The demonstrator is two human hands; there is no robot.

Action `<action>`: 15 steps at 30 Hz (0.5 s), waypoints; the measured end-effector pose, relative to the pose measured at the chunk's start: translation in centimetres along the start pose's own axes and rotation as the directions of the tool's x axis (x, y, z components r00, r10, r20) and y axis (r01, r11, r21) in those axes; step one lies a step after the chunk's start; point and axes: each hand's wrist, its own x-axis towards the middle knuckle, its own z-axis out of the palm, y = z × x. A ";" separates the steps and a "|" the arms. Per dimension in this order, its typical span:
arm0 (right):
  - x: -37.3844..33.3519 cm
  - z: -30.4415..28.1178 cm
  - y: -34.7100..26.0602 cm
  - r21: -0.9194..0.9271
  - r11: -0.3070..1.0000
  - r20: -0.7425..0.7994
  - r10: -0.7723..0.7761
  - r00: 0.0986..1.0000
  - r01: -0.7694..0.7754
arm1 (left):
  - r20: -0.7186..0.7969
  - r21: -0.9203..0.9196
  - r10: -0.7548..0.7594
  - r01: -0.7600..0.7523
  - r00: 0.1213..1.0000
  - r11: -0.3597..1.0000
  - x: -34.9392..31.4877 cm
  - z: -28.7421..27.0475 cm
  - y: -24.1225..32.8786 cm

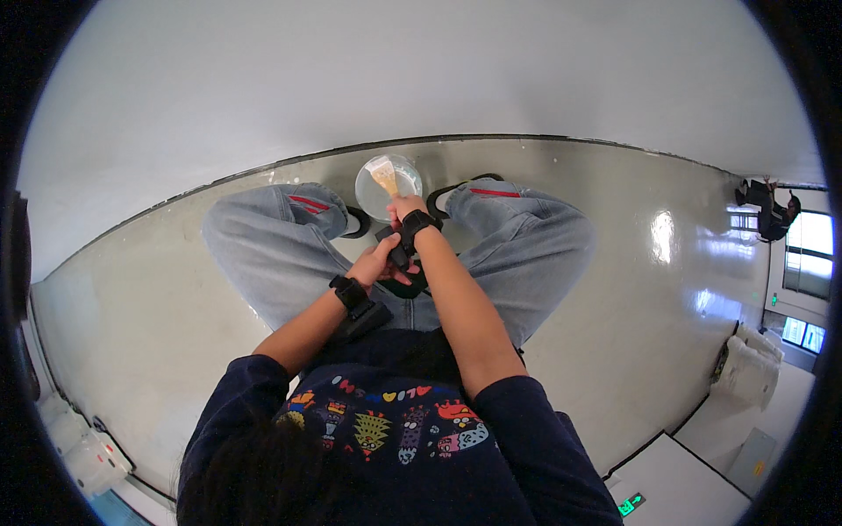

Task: The recorder uses a paintbrush to apply white paint from a bucket onto a wall.

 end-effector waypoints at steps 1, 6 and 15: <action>0.0 -0.1 0.0 0.064 0.998 0.014 0.008 1.000 -0.009 | 0.021 0.025 -0.014 0.014 1.000 1.000 -0.2 0.1 0.2; -1.2 -0.1 -0.8 -0.079 0.993 -0.023 -0.095 0.995 0.093 | 0.059 0.038 -0.037 0.035 0.998 0.999 -0.4 -0.2 -0.1; 0.8 -2.9 -0.8 -0.801 0.576 -0.007 -0.283 0.959 0.164 | -0.079 0.131 0.204 -0.193 0.976 0.972 -4.9 -6.3 4.1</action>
